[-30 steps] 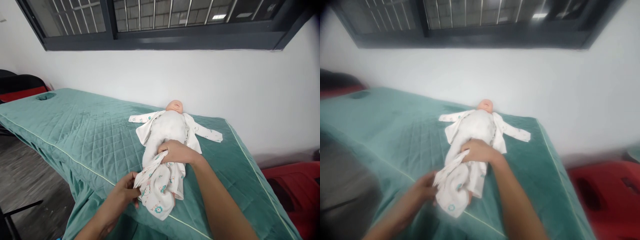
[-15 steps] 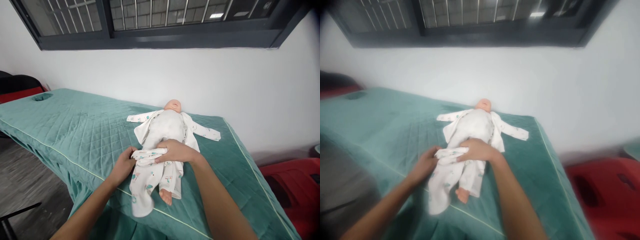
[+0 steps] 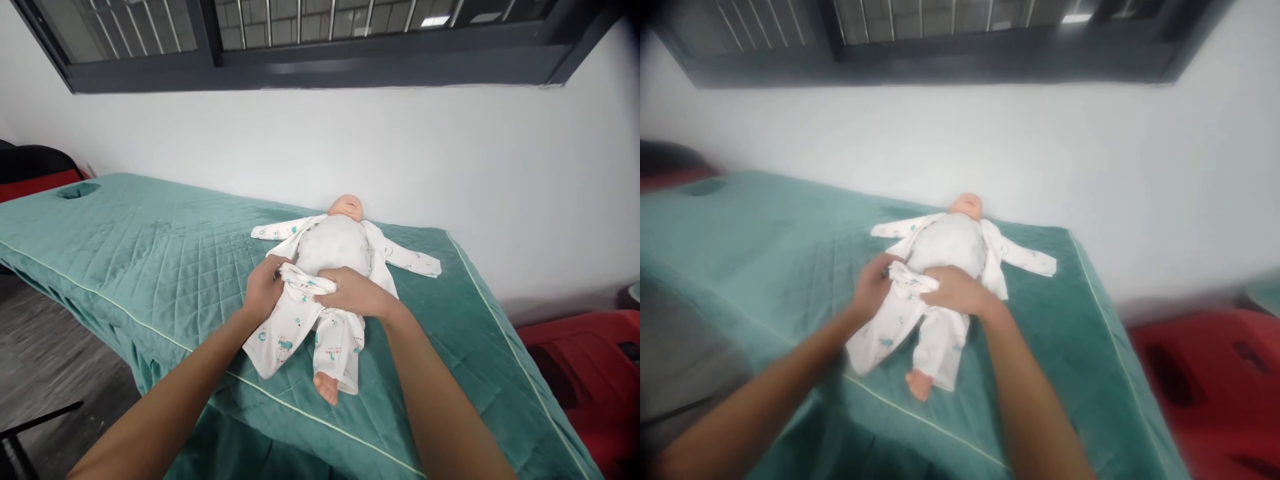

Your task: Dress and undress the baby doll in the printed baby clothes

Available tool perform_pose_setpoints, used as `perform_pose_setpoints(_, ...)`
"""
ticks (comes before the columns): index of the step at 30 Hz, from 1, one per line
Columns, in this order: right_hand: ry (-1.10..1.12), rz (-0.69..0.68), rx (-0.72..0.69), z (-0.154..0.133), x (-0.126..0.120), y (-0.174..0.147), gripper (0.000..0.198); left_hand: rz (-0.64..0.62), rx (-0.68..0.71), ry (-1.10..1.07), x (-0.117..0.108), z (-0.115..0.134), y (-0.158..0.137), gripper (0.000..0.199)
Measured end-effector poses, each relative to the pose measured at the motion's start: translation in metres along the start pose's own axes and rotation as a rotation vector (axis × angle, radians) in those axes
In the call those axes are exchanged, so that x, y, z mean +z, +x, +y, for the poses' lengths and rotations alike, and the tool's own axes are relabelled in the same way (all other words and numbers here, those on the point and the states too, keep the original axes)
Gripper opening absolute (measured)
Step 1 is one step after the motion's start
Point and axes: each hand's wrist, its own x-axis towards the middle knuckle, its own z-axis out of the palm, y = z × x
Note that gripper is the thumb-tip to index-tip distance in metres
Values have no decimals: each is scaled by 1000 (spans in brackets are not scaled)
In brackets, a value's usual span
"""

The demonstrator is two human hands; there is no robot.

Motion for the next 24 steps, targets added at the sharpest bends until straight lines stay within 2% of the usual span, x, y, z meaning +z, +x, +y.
perform_pose_setpoints(3,32,73,-1,7,0,2,16,-10,53,109,5,-13,9,29)
perform_pose_setpoints(8,31,206,65,11,3,8,14,5,23,186,11,-30,13,28)
perform_pose_setpoints(13,88,224,69,6,2,8,20,-22,6,144,10,-32,10,23)
perform_pose_setpoints(18,240,214,73,0,-20,-9,30,-46,-28,128,10,-34,10,22)
perform_pose_setpoints(24,363,468,163,33,-41,-26,29,-62,-35,95,10,-36,11,25)
